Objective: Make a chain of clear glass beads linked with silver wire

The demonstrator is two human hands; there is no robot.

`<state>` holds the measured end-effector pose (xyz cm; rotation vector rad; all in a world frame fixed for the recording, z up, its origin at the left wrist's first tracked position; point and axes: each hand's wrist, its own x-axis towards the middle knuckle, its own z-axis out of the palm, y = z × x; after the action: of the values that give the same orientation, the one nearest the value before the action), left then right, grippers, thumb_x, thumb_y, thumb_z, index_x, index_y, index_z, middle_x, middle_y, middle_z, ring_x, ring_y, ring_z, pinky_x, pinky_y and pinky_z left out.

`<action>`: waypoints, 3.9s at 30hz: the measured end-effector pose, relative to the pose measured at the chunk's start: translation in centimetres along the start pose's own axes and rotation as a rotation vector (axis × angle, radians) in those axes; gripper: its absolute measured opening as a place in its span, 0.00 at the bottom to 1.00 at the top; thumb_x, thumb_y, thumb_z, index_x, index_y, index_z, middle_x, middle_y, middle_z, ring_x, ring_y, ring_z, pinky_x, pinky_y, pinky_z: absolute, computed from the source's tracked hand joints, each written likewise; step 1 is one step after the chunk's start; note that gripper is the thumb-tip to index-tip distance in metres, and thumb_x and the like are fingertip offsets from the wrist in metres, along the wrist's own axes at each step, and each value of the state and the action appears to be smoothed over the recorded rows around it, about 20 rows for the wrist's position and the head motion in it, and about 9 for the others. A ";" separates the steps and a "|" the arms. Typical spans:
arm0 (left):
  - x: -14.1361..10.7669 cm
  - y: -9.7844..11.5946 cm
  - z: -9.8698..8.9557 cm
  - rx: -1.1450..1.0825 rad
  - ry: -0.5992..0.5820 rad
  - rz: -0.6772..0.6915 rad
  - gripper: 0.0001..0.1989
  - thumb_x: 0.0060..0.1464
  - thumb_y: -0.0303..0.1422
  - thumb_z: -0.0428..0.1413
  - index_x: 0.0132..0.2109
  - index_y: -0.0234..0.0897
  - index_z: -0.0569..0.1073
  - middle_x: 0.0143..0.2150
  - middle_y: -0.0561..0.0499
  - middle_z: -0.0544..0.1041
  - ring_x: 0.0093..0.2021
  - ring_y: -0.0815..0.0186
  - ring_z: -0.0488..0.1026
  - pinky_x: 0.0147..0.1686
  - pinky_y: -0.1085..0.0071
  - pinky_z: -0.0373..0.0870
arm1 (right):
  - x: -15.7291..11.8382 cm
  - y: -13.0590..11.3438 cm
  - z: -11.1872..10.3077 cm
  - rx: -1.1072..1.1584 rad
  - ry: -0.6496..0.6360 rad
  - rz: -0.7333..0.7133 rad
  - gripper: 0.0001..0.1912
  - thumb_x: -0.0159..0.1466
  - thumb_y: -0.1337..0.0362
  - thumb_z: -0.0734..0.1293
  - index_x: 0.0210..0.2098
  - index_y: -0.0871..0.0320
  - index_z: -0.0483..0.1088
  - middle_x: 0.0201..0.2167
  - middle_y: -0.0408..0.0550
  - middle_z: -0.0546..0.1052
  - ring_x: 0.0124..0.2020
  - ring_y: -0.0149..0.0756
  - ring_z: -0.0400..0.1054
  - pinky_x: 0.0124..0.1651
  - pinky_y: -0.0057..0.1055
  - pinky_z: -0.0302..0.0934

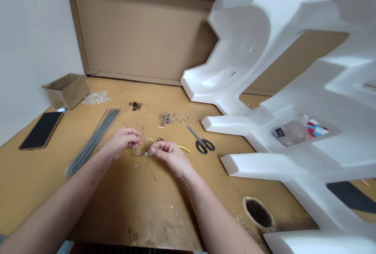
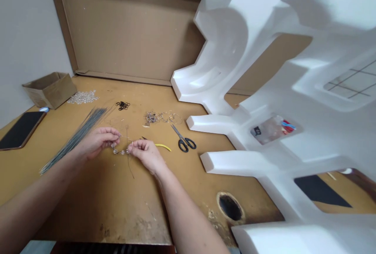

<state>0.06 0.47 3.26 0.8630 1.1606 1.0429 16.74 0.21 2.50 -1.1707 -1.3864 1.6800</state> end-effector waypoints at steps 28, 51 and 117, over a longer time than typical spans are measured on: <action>-0.1 0.4 0.8 0.314 -0.043 0.066 0.06 0.33 0.34 0.51 0.20 0.35 0.66 0.15 0.59 0.60 0.19 0.74 0.55 0.23 0.75 0.51 | -0.1 0.1 -0.5 -0.314 0.009 -0.186 0.14 0.53 0.54 0.63 0.26 0.60 0.69 0.22 0.41 0.66 0.26 0.29 0.57 0.32 0.27 0.50; 0.6 -2.0 0.6 0.236 -0.164 -0.029 0.07 0.36 0.34 0.54 0.22 0.34 0.68 0.16 0.57 0.64 0.18 0.75 0.59 0.20 0.76 0.54 | -0.1 0.2 -0.7 -0.427 -0.028 -0.108 0.14 0.55 0.55 0.61 0.22 0.59 0.67 0.18 0.39 0.63 0.22 0.28 0.54 0.27 0.26 0.49; 0.6 -2.0 -0.2 0.246 -0.124 -0.100 0.04 0.37 0.31 0.53 0.22 0.33 0.68 0.17 0.56 0.66 0.19 0.75 0.60 0.22 0.76 0.55 | -0.4 -0.2 -0.3 -0.713 0.253 -0.303 0.06 0.55 0.67 0.58 0.23 0.58 0.63 0.17 0.40 0.66 0.19 0.27 0.56 0.24 0.24 0.52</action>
<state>0.26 0.40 1.16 1.0367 1.2298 0.7638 17.16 -0.01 2.79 -1.3903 -1.9430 0.7999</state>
